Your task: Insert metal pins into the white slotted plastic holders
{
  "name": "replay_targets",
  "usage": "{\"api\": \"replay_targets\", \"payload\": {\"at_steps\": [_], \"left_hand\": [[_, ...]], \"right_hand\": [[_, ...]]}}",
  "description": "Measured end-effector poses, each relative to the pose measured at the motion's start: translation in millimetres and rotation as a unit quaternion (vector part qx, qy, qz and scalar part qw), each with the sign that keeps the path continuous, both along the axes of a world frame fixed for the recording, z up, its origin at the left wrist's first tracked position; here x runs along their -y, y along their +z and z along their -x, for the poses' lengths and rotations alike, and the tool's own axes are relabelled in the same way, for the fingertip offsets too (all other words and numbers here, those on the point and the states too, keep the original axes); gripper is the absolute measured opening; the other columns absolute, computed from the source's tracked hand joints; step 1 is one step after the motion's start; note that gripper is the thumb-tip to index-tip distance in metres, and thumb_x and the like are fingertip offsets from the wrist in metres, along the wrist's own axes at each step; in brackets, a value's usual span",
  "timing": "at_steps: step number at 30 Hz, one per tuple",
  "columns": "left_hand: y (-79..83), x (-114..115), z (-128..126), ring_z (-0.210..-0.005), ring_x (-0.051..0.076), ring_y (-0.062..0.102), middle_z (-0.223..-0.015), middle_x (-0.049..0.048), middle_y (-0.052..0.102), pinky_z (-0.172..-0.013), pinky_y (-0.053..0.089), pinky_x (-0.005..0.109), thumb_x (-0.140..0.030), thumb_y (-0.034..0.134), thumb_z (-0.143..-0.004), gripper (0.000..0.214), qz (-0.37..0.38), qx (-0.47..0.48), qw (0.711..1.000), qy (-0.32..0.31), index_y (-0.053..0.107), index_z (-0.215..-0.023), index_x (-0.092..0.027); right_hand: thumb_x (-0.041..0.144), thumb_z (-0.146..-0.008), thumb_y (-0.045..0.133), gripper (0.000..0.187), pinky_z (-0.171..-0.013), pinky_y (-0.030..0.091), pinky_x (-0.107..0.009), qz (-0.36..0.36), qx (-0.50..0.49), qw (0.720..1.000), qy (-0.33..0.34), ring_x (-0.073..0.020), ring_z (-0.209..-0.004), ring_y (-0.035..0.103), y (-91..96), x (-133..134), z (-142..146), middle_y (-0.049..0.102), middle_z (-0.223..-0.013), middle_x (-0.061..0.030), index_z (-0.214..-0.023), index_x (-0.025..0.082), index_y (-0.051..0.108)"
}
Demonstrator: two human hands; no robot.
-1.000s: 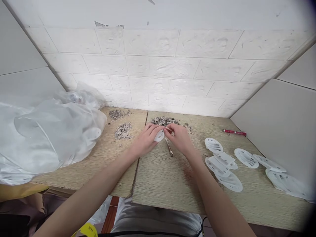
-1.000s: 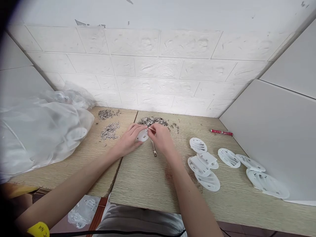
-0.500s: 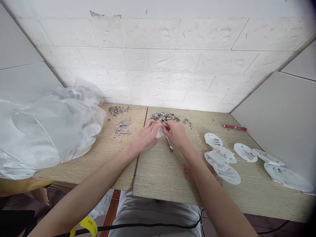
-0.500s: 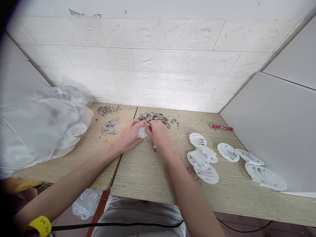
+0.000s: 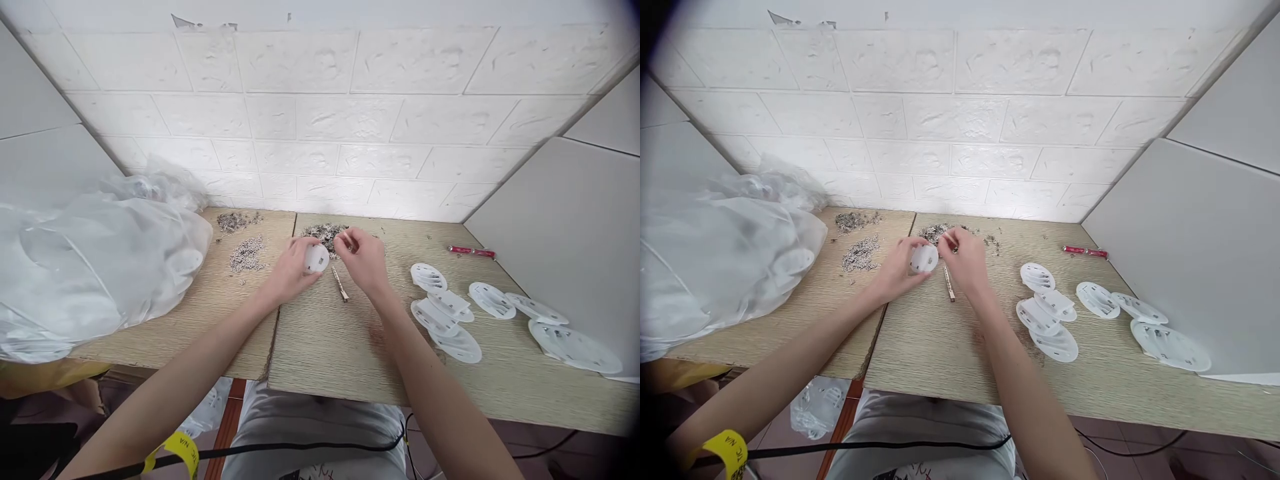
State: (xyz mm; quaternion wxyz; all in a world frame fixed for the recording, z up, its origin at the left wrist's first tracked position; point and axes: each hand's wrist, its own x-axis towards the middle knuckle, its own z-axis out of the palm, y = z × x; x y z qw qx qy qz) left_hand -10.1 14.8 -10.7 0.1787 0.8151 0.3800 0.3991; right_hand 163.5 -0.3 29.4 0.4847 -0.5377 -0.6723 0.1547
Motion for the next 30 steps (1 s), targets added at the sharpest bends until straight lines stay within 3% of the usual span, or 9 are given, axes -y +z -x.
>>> {"api": "replay_targets", "payload": {"at_steps": [2,3,6,9,11,16,24,30], "left_hand": [[3.9,1,-2,-0.109,0.024,0.055,-0.121,0.0104,0.059,-0.096,0.046,0.044,-0.027,0.074,-0.072,0.053,0.128,0.125,0.984,0.001,0.052,-0.119,-0.019],[6.0,2,-3,-0.107,0.023,0.057,-0.120,0.0108,0.060,-0.096,0.046,0.042,-0.030,0.073,-0.074,0.051,0.204,0.191,0.960,-0.012,0.053,-0.120,-0.019],[10.7,3,-6,-0.106,0.022,0.061,-0.117,0.0106,0.064,-0.096,0.047,0.040,-0.034,0.070,-0.079,0.043,0.377,0.340,0.857,-0.090,0.059,-0.119,-0.019],[13.2,5,-8,-0.105,0.022,0.063,-0.115,0.0109,0.067,-0.097,0.047,0.041,-0.032,0.070,-0.081,0.033,0.450,0.412,0.778,-0.148,0.066,-0.110,-0.017],[14.7,7,-9,-0.103,0.022,0.064,-0.115,0.0118,0.068,-0.098,0.048,0.040,-0.031,0.068,-0.082,0.028,0.470,0.431,0.755,-0.154,0.068,-0.105,-0.015],[18.5,10,-9,-0.100,0.020,0.066,-0.115,0.0129,0.067,-0.097,0.050,0.039,-0.031,0.063,-0.087,0.026,0.487,0.440,0.743,-0.133,0.068,-0.105,-0.013],[13.2,8,-7,-0.097,0.020,0.066,-0.106,0.0114,0.070,-0.097,0.050,0.040,-0.034,0.066,-0.084,0.028,0.478,0.396,0.770,-0.148,0.069,-0.103,-0.014],[13.5,6,-7,-0.096,0.019,0.065,-0.104,0.0101,0.070,-0.098,0.049,0.041,-0.032,0.069,-0.082,0.027,0.477,0.389,0.774,-0.146,0.070,-0.103,-0.015]], "right_hand": [[0.029,-0.080,0.053,0.022,-0.056,0.031,-0.025,0.027,-0.068,0.997,0.000,-0.0108,-0.056,0.037,1.3,0,-3,0.044,-0.058,0.0029,-0.062,0.019,0.049],[0.031,-0.079,0.054,0.021,-0.055,0.031,-0.025,0.038,-0.097,0.995,0.002,-0.0105,-0.056,0.037,0.9,-1,-4,0.044,-0.058,0.0030,-0.062,0.018,0.051],[0.034,-0.076,0.057,0.020,-0.054,0.031,-0.025,0.064,-0.149,0.987,0.010,-0.0105,-0.056,0.039,-3.1,-4,-5,0.049,-0.061,0.0022,-0.067,0.017,0.057],[0.035,-0.074,0.058,0.020,-0.054,0.032,-0.025,0.081,-0.134,0.987,0.022,-0.0109,-0.057,0.040,-6.3,-6,-3,0.051,-0.061,0.0014,-0.068,0.016,0.061],[0.033,-0.073,0.058,0.018,-0.055,0.031,-0.025,0.083,-0.111,0.990,0.027,-0.0108,-0.057,0.040,-6.6,-6,-1,0.050,-0.060,0.0017,-0.064,0.016,0.059],[0.029,-0.072,0.055,0.018,-0.055,0.030,-0.025,0.101,-0.092,0.990,0.041,-0.0103,-0.056,0.040,-5.0,-4,-1,0.048,-0.058,0.0026,-0.058,0.017,0.052],[0.026,-0.069,0.056,0.012,-0.057,0.033,-0.025,0.122,-0.019,0.992,0.012,-0.0107,-0.056,0.042,-3.6,-3,-1,0.052,-0.057,0.0028,-0.060,0.017,0.056],[0.024,-0.069,0.055,0.012,-0.058,0.034,-0.025,0.119,-0.001,0.993,-0.007,-0.0110,-0.055,0.043,-5.8,-3,2,0.053,-0.056,0.0026,-0.059,0.018,0.056]]}}
